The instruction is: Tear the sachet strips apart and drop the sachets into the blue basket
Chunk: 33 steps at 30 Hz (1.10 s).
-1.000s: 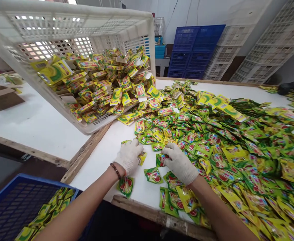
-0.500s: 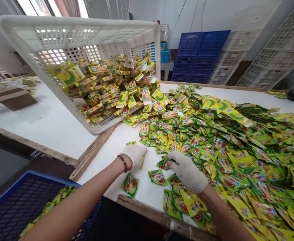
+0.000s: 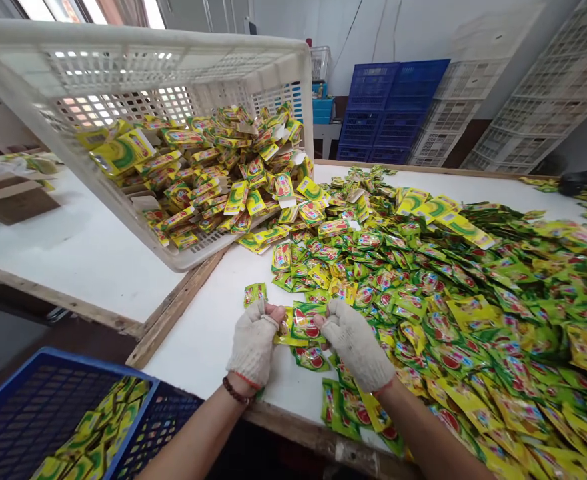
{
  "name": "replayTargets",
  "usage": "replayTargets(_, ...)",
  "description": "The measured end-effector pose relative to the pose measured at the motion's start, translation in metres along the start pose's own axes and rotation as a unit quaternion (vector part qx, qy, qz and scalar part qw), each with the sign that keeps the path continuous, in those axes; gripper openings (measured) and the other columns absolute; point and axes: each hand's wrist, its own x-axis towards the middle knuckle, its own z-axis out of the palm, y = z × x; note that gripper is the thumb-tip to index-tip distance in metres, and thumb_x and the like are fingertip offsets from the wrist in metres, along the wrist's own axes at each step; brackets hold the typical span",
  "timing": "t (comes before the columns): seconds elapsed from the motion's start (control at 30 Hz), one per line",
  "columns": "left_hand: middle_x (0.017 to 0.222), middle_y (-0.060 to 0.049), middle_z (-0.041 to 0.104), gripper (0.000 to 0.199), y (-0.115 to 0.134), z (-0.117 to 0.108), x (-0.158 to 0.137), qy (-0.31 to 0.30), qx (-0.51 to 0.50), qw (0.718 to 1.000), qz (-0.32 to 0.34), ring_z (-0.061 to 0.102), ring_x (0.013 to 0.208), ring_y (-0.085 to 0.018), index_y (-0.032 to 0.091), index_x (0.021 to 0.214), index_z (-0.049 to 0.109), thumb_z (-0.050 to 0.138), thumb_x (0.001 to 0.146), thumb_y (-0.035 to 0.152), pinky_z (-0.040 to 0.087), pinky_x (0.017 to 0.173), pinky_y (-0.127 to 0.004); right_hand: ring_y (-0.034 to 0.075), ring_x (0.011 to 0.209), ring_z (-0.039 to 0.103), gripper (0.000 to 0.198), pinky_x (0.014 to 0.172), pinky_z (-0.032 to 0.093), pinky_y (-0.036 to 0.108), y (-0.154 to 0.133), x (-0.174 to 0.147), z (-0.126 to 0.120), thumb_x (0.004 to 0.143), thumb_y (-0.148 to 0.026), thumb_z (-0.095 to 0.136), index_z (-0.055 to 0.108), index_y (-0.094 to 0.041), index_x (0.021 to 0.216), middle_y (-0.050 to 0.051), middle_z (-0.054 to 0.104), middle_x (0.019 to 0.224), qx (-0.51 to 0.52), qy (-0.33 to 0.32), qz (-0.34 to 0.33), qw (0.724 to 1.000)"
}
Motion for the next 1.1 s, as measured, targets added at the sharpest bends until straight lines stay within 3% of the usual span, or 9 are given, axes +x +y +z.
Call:
replayTargets(0.2,0.061,0.006,0.057,0.040,-0.005,0.010,-0.008,0.019,-0.112,0.993,-0.035,0.052,0.055,-0.006,0.016,0.077,0.049,0.078,0.054,0.031,0.043,0.056,-0.019,0.009,0.046,0.045,0.024,0.045,0.034,0.022,0.017,0.005,0.005,0.081,-0.036,0.046,0.033,-0.021,0.066,-0.005,0.039,0.054,-0.112,0.034,-0.077,0.990)
replayTargets(0.33,0.060,0.007,0.056,0.038,-0.005,0.007,-0.007,-0.024,-0.040,0.999,-0.019,0.051,0.054,-0.006,0.017,0.081,0.049,0.077,0.056,0.024,0.040,0.053,-0.018,0.010,0.052,0.048,0.018,0.048,0.038,0.021,0.025,0.006,0.006,0.079,-0.036,0.049,0.043,-0.019,0.079,-0.002,0.052,0.061,-0.064,0.034,-0.085,0.994)
replayTargets(0.47,0.076,0.001,0.060,0.026,0.003,0.011,-0.006,-0.115,0.080,0.990,0.031,0.055,0.066,-0.010,0.016,0.080,0.050,0.068,0.066,0.029,0.044,0.060,-0.022,0.013,0.070,0.059,0.040,0.053,0.047,0.023,0.021,0.008,0.002,0.078,-0.032,0.049,0.047,-0.015,0.114,0.008,0.062,0.098,0.006,0.011,-0.079,0.997)
replayTargets(0.57,0.080,-0.002,0.058,0.020,0.017,0.019,0.012,-0.121,0.242,0.950,0.155,0.055,0.071,-0.013,0.017,0.082,0.050,0.057,0.076,0.034,0.044,0.065,-0.025,0.014,0.068,0.059,0.035,0.048,0.048,0.023,0.016,0.011,-0.004,0.076,-0.030,0.048,0.056,-0.016,0.107,0.007,0.061,0.098,-0.010,-0.007,-0.038,0.999)
replayTargets(0.67,0.089,-0.006,0.057,0.027,0.032,0.027,0.057,-0.020,0.414,0.869,0.271,0.055,0.082,-0.017,0.017,0.089,0.051,0.051,0.080,0.043,0.044,0.074,-0.030,0.013,0.061,0.056,0.036,0.047,0.049,0.024,0.014,0.013,-0.008,0.078,-0.034,0.047,0.055,-0.015,0.107,0.006,0.060,0.087,0.007,0.014,0.011,1.000)
replayTargets(0.77,0.105,-0.013,0.057,0.042,0.041,0.035,0.113,0.046,0.544,0.810,0.214,0.054,0.097,-0.025,0.016,0.098,0.049,0.055,0.074,0.050,0.042,0.080,-0.034,0.013,0.059,0.055,0.034,0.049,0.049,0.024,0.013,0.012,-0.009,0.079,-0.033,0.044,0.056,-0.016,0.106,0.004,0.059,0.078,-0.003,0.026,0.006,1.000)
replayTargets(0.87,0.101,-0.015,0.059,0.045,0.047,0.041,0.145,0.017,0.616,0.781,0.104,0.057,0.092,-0.028,0.016,0.097,0.049,0.062,0.066,0.045,0.042,0.073,-0.034,0.015,0.066,0.058,0.033,0.056,0.050,0.027,0.016,0.012,-0.010,0.080,-0.033,0.044,0.058,-0.015,0.104,0.005,0.062,0.082,-0.053,0.047,-0.044,0.997)
replayTargets(0.97,0.089,-0.009,0.060,0.031,0.052,0.040,0.137,-0.025,0.625,0.772,0.108,0.058,0.083,-0.023,0.017,0.088,0.051,0.060,0.065,0.036,0.042,0.067,-0.030,0.019,0.082,0.061,0.034,0.073,0.051,0.031,0.020,0.012,-0.016,0.081,-0.036,0.044,0.060,-0.014,0.102,0.009,0.065,0.092,-0.090,0.088,-0.094,0.988)
replayTargets(1.1,0.094,-0.005,0.054,0.024,0.050,0.024,0.080,-0.086,0.619,0.753,0.207,0.054,0.084,-0.019,0.019,0.090,0.049,0.052,0.068,0.027,0.042,0.069,-0.028,0.020,0.091,0.060,0.038,0.084,0.048,0.033,0.020,0.011,-0.024,0.081,-0.041,0.045,0.061,-0.013,0.102,0.010,0.064,0.099,-0.102,0.156,-0.129,0.974)
